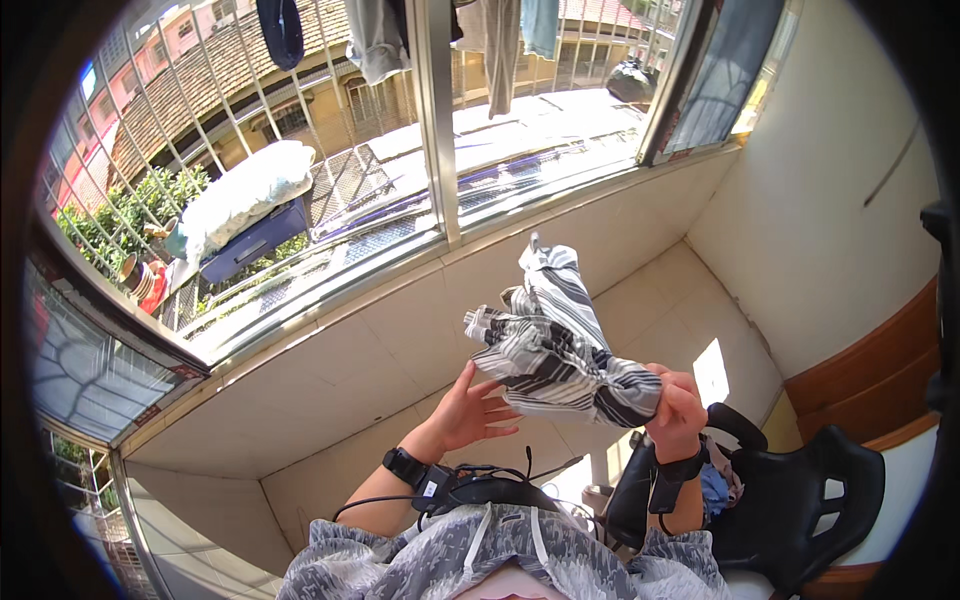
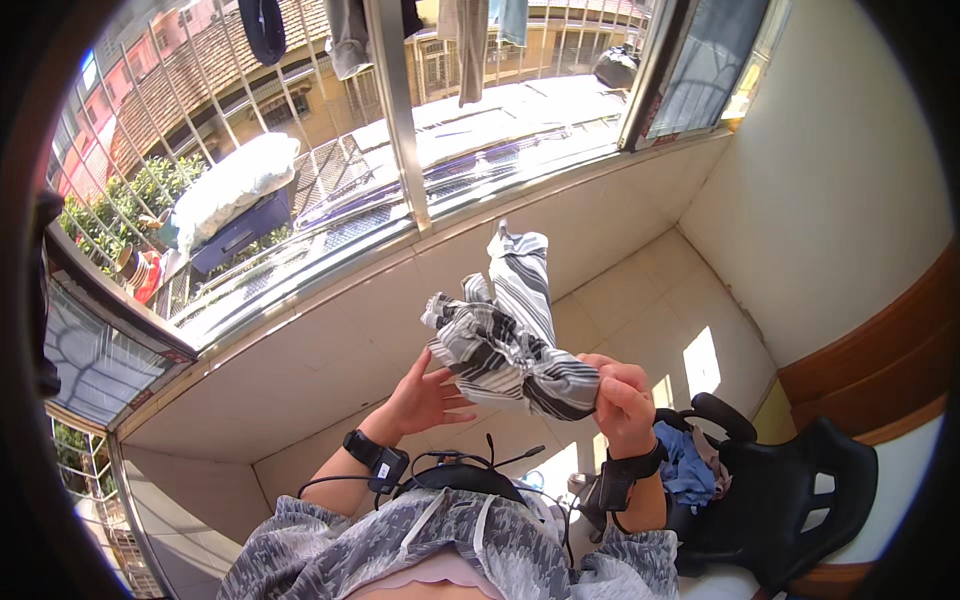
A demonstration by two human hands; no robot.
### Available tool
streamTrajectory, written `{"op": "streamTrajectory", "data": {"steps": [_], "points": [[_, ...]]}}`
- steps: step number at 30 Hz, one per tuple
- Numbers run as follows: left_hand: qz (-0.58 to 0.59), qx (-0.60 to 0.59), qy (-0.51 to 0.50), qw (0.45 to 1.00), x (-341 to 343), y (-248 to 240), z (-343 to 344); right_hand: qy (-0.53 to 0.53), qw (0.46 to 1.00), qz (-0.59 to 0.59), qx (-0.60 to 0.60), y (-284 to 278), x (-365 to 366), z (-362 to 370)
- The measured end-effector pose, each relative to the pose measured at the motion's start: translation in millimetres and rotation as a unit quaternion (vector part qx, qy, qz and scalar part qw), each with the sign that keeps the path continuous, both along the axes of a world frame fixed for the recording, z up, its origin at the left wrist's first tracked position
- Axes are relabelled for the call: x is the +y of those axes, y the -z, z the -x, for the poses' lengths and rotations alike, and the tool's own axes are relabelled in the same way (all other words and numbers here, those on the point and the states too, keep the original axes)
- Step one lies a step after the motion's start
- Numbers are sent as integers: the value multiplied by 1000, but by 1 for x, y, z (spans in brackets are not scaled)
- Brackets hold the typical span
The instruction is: The person hangs several pieces of clothing on a balcony drying rack. They pick up a white shirt, a white undershirt, and a striped shirt, place each on a hanger, and hang them on the rack.
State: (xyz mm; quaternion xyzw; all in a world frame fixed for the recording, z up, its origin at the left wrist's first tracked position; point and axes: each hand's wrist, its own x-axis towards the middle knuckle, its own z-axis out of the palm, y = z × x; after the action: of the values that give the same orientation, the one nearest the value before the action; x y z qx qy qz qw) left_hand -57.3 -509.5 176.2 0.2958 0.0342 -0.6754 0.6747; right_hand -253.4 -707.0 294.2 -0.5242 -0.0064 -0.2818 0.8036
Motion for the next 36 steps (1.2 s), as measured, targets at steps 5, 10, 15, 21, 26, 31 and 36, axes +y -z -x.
{"op": "streamTrajectory", "data": {"steps": [5, 10, 15, 21, 26, 31, 36], "points": [[202, 21, -263, 943, 72, -11, -46, -217, 951, 170, 140, 13, 24, -96], [-12, -123, -426, 896, 142, -34, -54, -136, 868, 453, 151, 51, 68, -182], [81, -139, -500, 851, 147, -49, -59, -355, 861, 340, 132, 52, 128, -236], [-173, -397, -505, 747, 135, -49, -45, -305, 784, 540, 29, 51, 175, -255], [-232, -547, -443, 672, 129, -54, -39, -442, 731, 518, 45, 54, 166, -276], [-308, -364, -457, 751, 143, -59, -30, -609, 708, 344, 98, 44, 139, -306], [-305, -345, -461, 759, 143, -50, -31, -617, 716, 299, 136, 39, 133, -311]]}}
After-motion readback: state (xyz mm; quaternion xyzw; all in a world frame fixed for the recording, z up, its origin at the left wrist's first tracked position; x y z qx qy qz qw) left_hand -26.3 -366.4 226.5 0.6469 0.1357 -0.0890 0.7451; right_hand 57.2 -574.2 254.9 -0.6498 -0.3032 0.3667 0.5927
